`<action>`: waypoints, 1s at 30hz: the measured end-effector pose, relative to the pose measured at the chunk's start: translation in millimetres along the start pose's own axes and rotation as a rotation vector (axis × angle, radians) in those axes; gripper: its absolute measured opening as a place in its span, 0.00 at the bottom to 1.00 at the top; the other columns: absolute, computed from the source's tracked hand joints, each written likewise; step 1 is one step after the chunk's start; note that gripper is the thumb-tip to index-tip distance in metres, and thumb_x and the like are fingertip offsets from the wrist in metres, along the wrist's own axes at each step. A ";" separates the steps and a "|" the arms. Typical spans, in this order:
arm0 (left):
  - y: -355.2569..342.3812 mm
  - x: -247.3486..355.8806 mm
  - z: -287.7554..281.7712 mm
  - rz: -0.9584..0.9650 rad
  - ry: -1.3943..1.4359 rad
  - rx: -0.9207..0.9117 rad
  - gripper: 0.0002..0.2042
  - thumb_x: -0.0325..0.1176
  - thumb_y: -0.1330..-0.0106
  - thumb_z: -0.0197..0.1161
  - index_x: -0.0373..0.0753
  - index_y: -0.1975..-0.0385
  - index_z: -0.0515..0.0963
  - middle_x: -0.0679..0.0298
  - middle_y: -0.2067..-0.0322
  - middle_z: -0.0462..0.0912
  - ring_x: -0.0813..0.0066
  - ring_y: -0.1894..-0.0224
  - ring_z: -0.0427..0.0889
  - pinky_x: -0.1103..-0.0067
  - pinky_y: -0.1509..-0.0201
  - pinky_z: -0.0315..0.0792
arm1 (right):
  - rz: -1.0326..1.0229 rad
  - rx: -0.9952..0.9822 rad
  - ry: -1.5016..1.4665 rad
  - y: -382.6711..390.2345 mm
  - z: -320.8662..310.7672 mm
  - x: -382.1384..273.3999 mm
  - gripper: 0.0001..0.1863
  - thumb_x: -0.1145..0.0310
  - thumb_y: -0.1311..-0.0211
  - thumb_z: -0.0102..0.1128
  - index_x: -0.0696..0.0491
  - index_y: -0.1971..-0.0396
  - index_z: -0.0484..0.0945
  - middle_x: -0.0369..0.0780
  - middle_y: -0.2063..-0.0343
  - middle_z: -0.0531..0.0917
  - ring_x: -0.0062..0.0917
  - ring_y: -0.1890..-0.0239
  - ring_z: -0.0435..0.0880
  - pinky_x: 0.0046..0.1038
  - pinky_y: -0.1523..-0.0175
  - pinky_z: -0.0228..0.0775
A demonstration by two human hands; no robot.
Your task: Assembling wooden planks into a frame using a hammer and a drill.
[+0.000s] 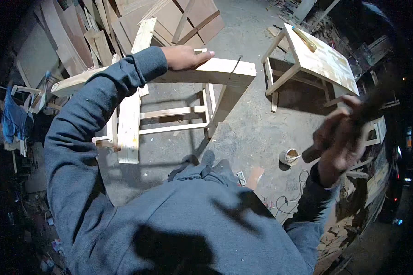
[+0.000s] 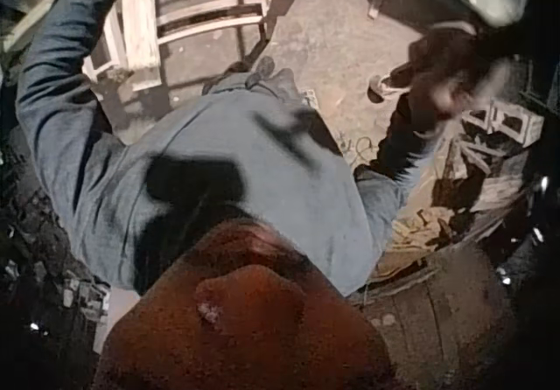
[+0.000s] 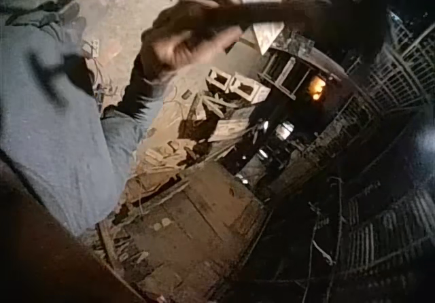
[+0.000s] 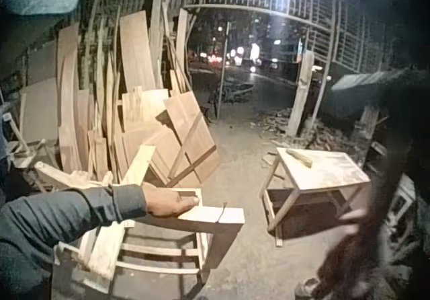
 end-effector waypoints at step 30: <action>-19.2 -12.6 5.5 0.052 -0.007 0.041 0.49 0.73 0.37 0.25 0.29 0.61 0.81 0.37 0.58 0.79 0.44 0.51 0.78 0.64 0.44 0.68 | 0.204 -0.681 0.858 9.6 78.8 67.2 0.05 0.65 0.32 0.52 0.50 0.66 0.69 0.30 0.81 0.72 0.15 0.81 0.70 0.22 0.77 0.64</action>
Point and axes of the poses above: each hand's wrist, its own y-axis away from the middle knuckle, its own z-axis out of the palm, x = y × z, the point moved 8 cm from there along -y, towards the middle knuckle
